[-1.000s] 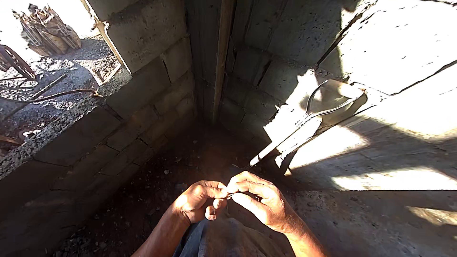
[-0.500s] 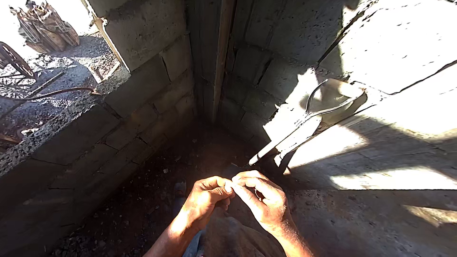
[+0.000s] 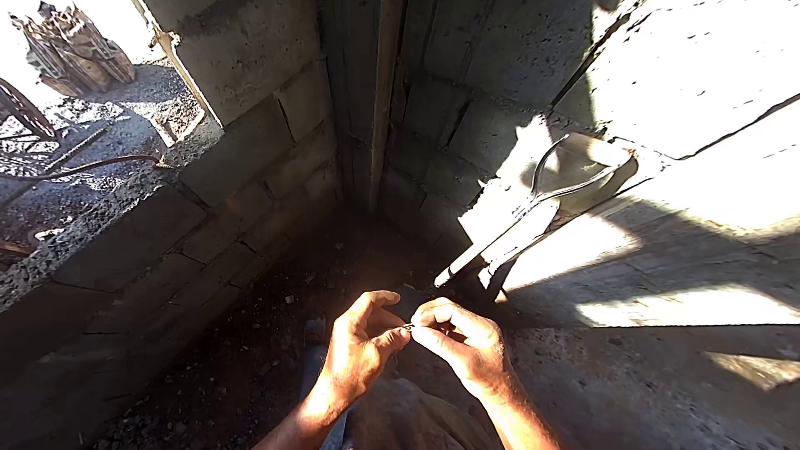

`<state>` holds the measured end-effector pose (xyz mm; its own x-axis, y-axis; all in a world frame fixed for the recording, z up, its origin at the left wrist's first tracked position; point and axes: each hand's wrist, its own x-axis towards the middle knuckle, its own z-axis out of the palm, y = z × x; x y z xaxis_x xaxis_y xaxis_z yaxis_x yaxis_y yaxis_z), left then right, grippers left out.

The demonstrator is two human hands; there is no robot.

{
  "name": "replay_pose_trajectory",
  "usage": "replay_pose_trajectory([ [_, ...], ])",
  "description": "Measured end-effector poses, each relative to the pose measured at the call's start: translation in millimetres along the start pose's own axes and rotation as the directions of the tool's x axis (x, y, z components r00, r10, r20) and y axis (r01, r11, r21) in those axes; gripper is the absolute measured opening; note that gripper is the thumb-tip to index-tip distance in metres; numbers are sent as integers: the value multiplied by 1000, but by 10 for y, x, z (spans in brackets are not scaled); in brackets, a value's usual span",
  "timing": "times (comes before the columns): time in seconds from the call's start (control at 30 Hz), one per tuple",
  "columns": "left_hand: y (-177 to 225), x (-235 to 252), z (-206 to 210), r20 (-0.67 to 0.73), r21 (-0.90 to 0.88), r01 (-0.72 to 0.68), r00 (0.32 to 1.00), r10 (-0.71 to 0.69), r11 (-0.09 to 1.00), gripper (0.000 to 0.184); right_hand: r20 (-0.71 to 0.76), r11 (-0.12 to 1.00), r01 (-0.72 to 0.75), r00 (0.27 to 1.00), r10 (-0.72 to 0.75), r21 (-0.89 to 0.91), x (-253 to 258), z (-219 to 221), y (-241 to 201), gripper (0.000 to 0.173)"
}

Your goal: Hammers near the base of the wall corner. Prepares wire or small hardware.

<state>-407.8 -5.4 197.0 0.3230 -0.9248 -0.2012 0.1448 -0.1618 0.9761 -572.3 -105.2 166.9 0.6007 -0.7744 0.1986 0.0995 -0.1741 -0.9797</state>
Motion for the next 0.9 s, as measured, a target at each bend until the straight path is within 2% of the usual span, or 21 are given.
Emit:
replay_pose_trajectory([
  [0.17,17,-2,10,1,152,-111,994,112,982,53,13,995,-71,997,71,67,12,-16,-8,5],
  [0.47,36,-10,8,24,217,-199,980,198,956,55,45,990,-90,995,85,105,7,-59,4,11],
  [0.6,53,-9,11,31,236,-214,977,213,948,56,45,994,-82,996,79,70,13,-65,-9,14],
  [0.9,64,0,21,44,264,-241,970,238,934,59,-31,999,-3,1000,1,-52,-6,7,-72,6],
])
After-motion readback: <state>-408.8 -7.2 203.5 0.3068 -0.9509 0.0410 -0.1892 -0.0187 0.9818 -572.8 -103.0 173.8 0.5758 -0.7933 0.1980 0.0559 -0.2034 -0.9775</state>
